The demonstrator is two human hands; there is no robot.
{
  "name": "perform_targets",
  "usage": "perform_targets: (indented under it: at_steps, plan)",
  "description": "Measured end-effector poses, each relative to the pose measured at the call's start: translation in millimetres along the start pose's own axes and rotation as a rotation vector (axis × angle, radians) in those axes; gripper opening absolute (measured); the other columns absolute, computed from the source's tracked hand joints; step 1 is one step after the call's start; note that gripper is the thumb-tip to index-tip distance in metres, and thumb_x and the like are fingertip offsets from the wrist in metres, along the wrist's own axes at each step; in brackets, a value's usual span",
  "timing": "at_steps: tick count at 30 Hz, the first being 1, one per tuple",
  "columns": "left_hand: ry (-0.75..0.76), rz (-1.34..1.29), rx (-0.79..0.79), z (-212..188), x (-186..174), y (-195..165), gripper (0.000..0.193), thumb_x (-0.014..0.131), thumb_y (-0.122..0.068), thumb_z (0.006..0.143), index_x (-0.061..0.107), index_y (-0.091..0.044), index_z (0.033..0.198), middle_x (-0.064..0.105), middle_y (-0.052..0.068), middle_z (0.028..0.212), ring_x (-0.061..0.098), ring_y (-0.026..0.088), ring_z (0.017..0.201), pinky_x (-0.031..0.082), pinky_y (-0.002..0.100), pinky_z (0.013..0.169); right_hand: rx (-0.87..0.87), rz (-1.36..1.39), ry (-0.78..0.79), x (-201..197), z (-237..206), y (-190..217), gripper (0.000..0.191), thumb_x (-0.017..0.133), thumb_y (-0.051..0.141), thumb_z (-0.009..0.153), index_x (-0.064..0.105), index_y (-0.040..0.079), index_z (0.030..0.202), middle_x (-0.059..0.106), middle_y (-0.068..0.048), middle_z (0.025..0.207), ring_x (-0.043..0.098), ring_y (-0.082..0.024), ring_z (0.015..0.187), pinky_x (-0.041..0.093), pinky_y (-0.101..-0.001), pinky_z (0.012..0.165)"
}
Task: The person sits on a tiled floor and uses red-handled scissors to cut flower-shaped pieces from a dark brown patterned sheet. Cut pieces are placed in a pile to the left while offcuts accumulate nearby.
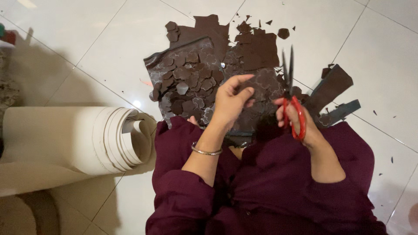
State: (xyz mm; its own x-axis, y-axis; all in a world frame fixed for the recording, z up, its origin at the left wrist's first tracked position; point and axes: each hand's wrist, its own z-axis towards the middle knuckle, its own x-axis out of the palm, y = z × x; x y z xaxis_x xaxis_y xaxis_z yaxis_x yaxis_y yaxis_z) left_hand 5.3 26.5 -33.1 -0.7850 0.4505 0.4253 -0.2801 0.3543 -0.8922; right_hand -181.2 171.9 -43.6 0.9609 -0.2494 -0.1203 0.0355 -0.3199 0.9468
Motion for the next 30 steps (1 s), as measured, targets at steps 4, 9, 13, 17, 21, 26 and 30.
perform_targets:
  at_steps: [4, 9, 13, 17, 21, 26, 30]
  plan:
    - [-0.094, -0.112, 0.023, -2.0, -11.1, -9.2, 0.033, 0.064, 0.003, 0.094, 0.066, -0.004, 0.126, 0.068, 0.002, 0.098, 0.065, 0.009, 0.078, 0.058, 0.024, 0.067, -0.160, -0.098, 0.230, 9.8, -13.2, 2.7, 0.091, 0.046, 0.081, 0.089, 0.055, 0.005, 0.140, 0.060, -0.001, 0.094, 0.058, -0.013, 0.086, 0.048, -0.0292, 0.076]
    - [-0.134, -0.139, 0.024, -1.2, -7.1, -9.0, 0.031, 0.064, 0.004, 0.092, 0.064, -0.003, 0.122, 0.070, 0.003, 0.099, 0.068, 0.010, 0.078, 0.059, 0.025, 0.066, -0.184, -0.159, 0.319, 30.0, -16.0, 4.6, 0.099, 0.047, 0.087, 0.083, 0.054, 0.005, 0.137, 0.056, -0.001, 0.092, 0.057, -0.012, 0.084, 0.052, -0.0297, 0.078]
    - [-0.054, -0.133, 0.053, -1.3, -4.3, -6.6, 0.032, 0.066, 0.006, 0.092, 0.064, 0.001, 0.123, 0.068, 0.004, 0.094, 0.066, 0.010, 0.074, 0.055, 0.024, 0.062, -0.149, -0.180, 0.258, 32.7, -14.5, 7.1, 0.108, 0.048, 0.093, 0.073, 0.056, 0.004, 0.135, 0.054, 0.001, 0.089, 0.056, -0.012, 0.080, 0.051, -0.0289, 0.072]
    - [-0.010, -0.082, 0.064, -5.0, -1.5, -7.1, 0.036, 0.068, 0.007, 0.091, 0.063, 0.000, 0.126, 0.065, 0.002, 0.087, 0.064, 0.008, 0.070, 0.053, 0.022, 0.060, -0.140, -0.129, 0.250, 27.4, -13.4, 8.9, 0.110, 0.052, 0.093, 0.071, 0.055, 0.003, 0.135, 0.054, 0.000, 0.088, 0.054, -0.012, 0.080, 0.049, -0.0292, 0.072]
    - [-0.005, -0.036, 0.068, -8.0, 5.0, -9.6, 0.039, 0.070, 0.008, 0.088, 0.063, 0.000, 0.126, 0.063, 0.000, 0.083, 0.062, 0.008, 0.069, 0.054, 0.022, 0.061, -0.165, -0.139, 0.253, 26.5, -14.2, 8.8, 0.111, 0.051, 0.094, 0.072, 0.055, 0.003, 0.136, 0.054, 0.001, 0.089, 0.055, -0.011, 0.081, 0.050, -0.0281, 0.073]
    - [-0.004, 0.001, 0.120, -11.6, 8.1, -13.7, 0.041, 0.070, 0.008, 0.089, 0.061, 0.002, 0.129, 0.064, 0.002, 0.083, 0.062, 0.009, 0.071, 0.053, 0.023, 0.065, -0.182, -0.151, 0.250, 28.2, -12.7, 9.0, 0.112, 0.049, 0.096, 0.070, 0.056, 0.003, 0.132, 0.055, 0.002, 0.084, 0.056, -0.010, 0.077, 0.050, -0.0270, 0.070]
    - [-0.025, 0.005, 0.129, -12.9, 12.1, -17.4, 0.050, 0.071, 0.007, 0.086, 0.053, 0.001, 0.132, 0.067, 0.003, 0.086, 0.066, 0.009, 0.073, 0.057, 0.024, 0.067, -0.160, -0.157, 0.256, 28.7, -11.9, 9.2, 0.114, 0.050, 0.098, 0.066, 0.058, 0.003, 0.130, 0.053, 0.002, 0.081, 0.055, -0.010, 0.074, 0.049, -0.0261, 0.068]
